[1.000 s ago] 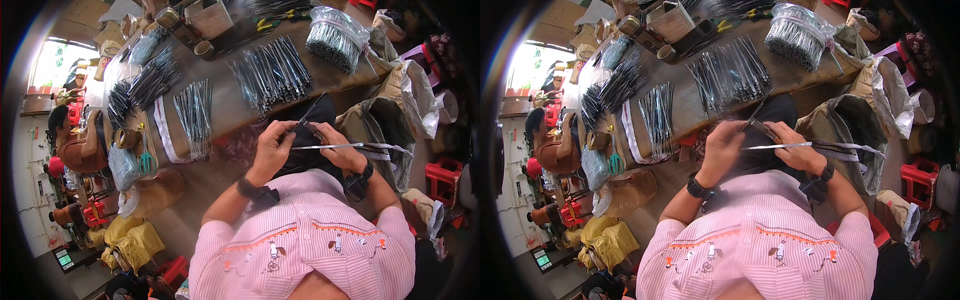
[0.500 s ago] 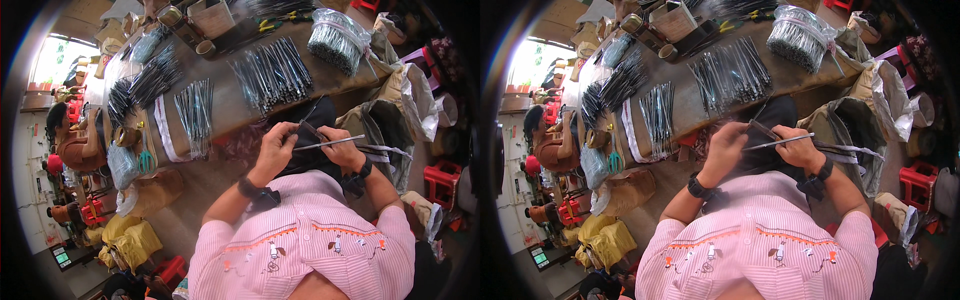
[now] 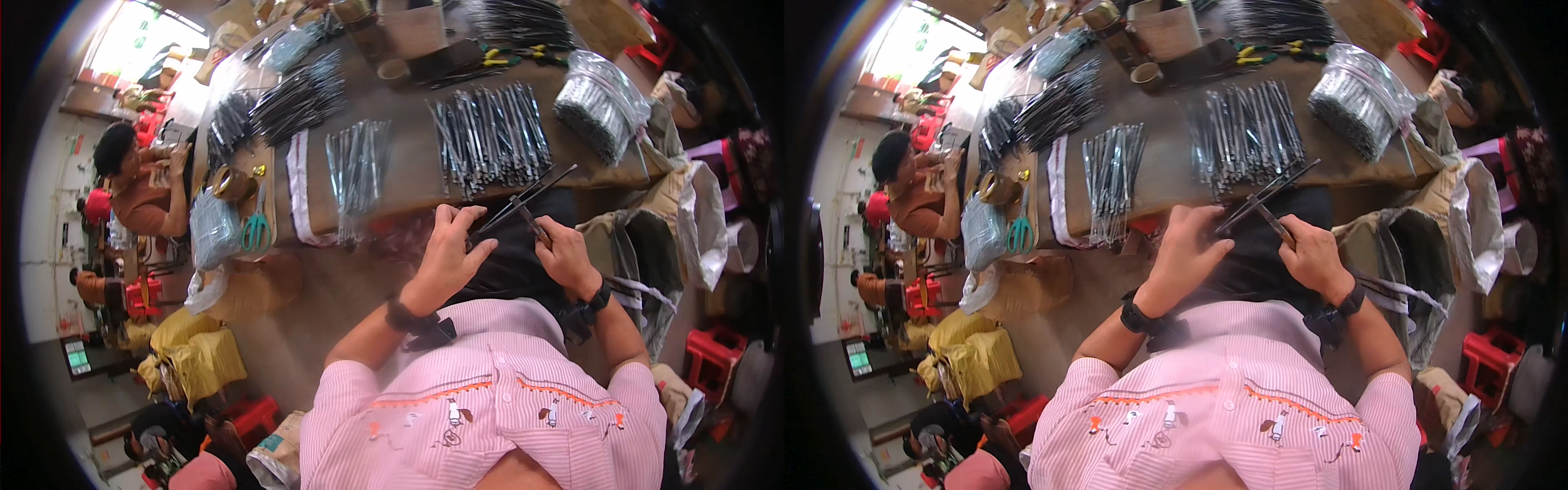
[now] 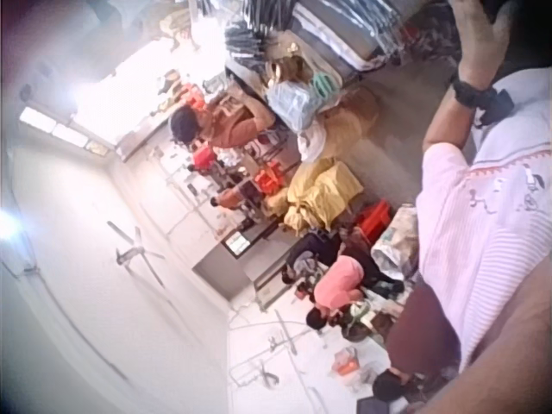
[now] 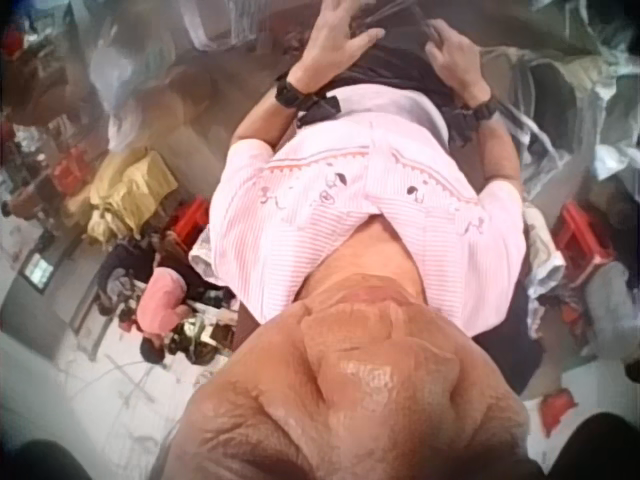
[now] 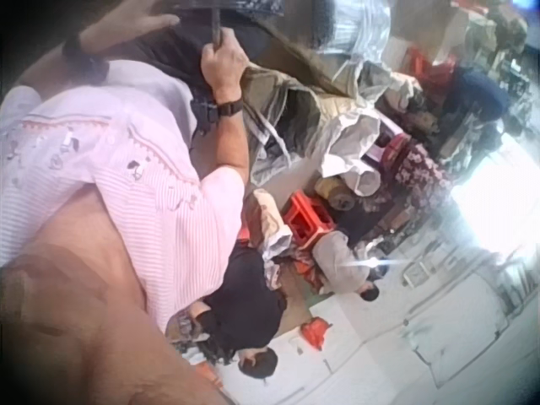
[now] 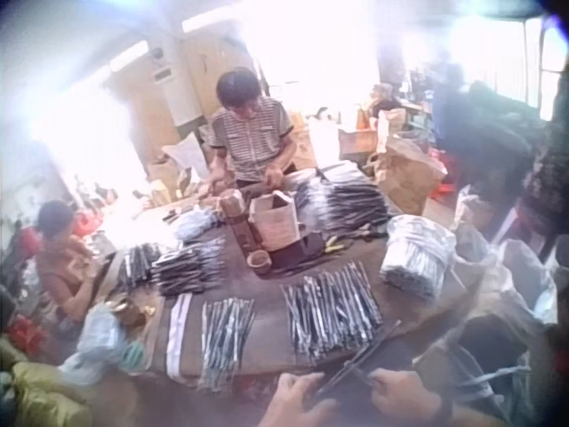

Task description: The person uses pliers to cut metal rods one at a time and places the cut pieces on the table. The person repeats this action throughout the clip, handling each rod individually.

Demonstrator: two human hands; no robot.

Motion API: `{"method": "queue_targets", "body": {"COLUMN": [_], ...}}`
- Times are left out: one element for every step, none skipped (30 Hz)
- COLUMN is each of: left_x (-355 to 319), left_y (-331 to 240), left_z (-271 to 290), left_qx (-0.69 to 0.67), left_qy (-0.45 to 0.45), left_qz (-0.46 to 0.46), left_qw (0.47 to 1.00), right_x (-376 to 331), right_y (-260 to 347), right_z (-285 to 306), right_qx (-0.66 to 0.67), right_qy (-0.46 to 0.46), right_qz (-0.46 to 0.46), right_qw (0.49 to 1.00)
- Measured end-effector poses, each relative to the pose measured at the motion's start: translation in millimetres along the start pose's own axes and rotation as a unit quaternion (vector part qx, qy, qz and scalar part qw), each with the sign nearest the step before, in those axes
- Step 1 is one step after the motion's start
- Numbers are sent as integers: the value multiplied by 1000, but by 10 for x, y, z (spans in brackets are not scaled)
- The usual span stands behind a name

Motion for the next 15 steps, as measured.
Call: {"method": "queue_targets", "body": {"left_x": [-11, -18, -26, -40, -56, -72, -87, -104, -126, -142, -154, -172, -185, -188, -180], "left_y": [15, 32, 54, 61, 83, 106, 124, 139, 152, 160, 129, 103, 78, 79, 80], "left_z": [42, 84, 115, 142, 188, 231, 269, 322, 382, 407, 411, 421, 427, 422, 399], "left_qx": [12, 24, 41, 43, 47, 52, 57, 59, 60, 63, 102, 144, 187, 171, 155], "left_qy": [-11, -22, -26, -44, -59, -68, -75, -75, -74, -69, -75, -78, -82, -91, -101], "left_qz": [-11, -23, -23, -34, -27, -14, -1, 4, 8, 21, -18, -49, -79, -67, -55], "left_qw": [1000, 999, 999, 998, 997, 996, 996, 995, 995, 995, 992, 985, 976, 979, 981], "right_x": [31, 57, 86, 116, 142, 166, 188, 204, 216, 223, 227, 234, 241, 251, 264], "right_y": [31, 62, 87, 113, 137, 147, 166, 173, 177, 183, 191, 204, 223, 241, 253], "right_z": [-28, -56, -80, -106, -133, -156, -159, -159, -154, -158, -166, -184, -202, -218, -237], "right_qx": [7, 11, 10, 12, 10, 1, 8, 8, 7, 3, 0, -8, -5, -8, -19], "right_qy": [3, 7, 12, 16, 21, 30, 20, 12, 4, 10, 17, 26, 30, 35, 46], "right_qz": [7, 11, 11, 16, 17, 7, 18, 18, 17, 19, 21, 21, 26, 30, 27], "right_qw": [1000, 1000, 1000, 1000, 1000, 1000, 1000, 1000, 1000, 1000, 1000, 999, 999, 999, 998]}}
Point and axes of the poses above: each hand's wrist, its own x-axis towards the middle knuckle, its own z-axis out of the back of the hand, y = z × x, the point moved 3 cm from there along x, towards the middle knuckle, and after that the axes turned 4 degrees about -y, right-handed, at the moved point
